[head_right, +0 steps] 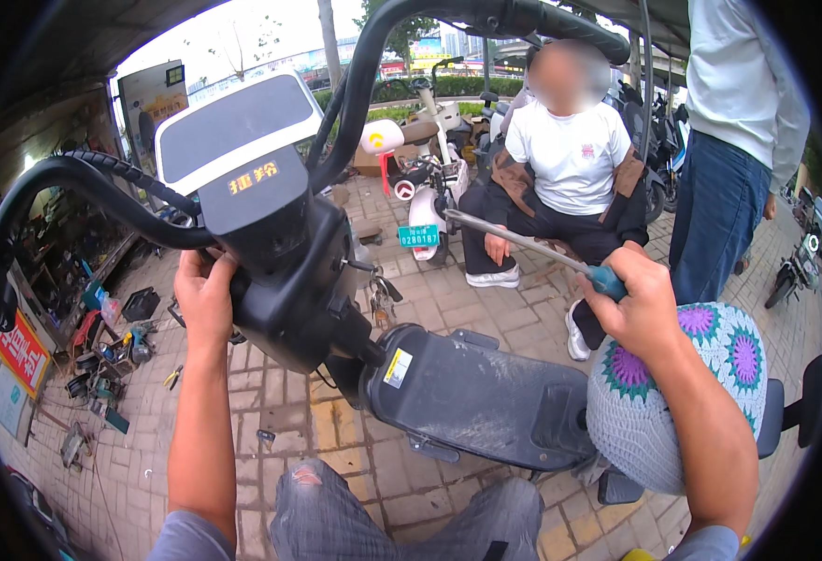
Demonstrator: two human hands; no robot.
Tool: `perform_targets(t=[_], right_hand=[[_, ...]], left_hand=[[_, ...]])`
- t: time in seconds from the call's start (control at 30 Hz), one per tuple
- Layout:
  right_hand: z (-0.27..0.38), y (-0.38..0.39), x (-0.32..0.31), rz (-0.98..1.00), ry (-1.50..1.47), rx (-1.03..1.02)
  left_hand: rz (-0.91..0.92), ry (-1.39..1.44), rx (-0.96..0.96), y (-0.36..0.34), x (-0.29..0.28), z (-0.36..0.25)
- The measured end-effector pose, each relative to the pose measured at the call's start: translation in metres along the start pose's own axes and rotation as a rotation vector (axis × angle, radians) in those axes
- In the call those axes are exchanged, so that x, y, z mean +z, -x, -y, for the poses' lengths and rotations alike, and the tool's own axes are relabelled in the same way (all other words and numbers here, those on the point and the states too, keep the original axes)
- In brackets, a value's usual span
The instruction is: The person uses a screwdriver to tighten screws on the handlebar and front basket of an electric scooter. They adjust the handlebar position and secure the basket to the scooter frame.
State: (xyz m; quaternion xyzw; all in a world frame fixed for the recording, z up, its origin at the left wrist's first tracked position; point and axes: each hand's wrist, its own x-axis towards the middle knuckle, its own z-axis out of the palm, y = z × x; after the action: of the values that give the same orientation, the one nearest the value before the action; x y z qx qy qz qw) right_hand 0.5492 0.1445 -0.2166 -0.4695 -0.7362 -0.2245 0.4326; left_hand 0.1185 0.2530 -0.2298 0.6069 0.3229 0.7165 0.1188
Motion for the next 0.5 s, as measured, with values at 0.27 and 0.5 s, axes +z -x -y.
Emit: perform_targets(t=[0.27,0.5], right_hand=[[-0.008,0.008,0.002,0.284,0.324,0.151],[-0.004,0.003,0.005,0.381,0.233,0.322]], left_hand=[[0.051,-0.002,-0.090,0.001,0.003,-0.002],[0.139,-0.267,-0.047,-0.006,0.006,-0.004]])
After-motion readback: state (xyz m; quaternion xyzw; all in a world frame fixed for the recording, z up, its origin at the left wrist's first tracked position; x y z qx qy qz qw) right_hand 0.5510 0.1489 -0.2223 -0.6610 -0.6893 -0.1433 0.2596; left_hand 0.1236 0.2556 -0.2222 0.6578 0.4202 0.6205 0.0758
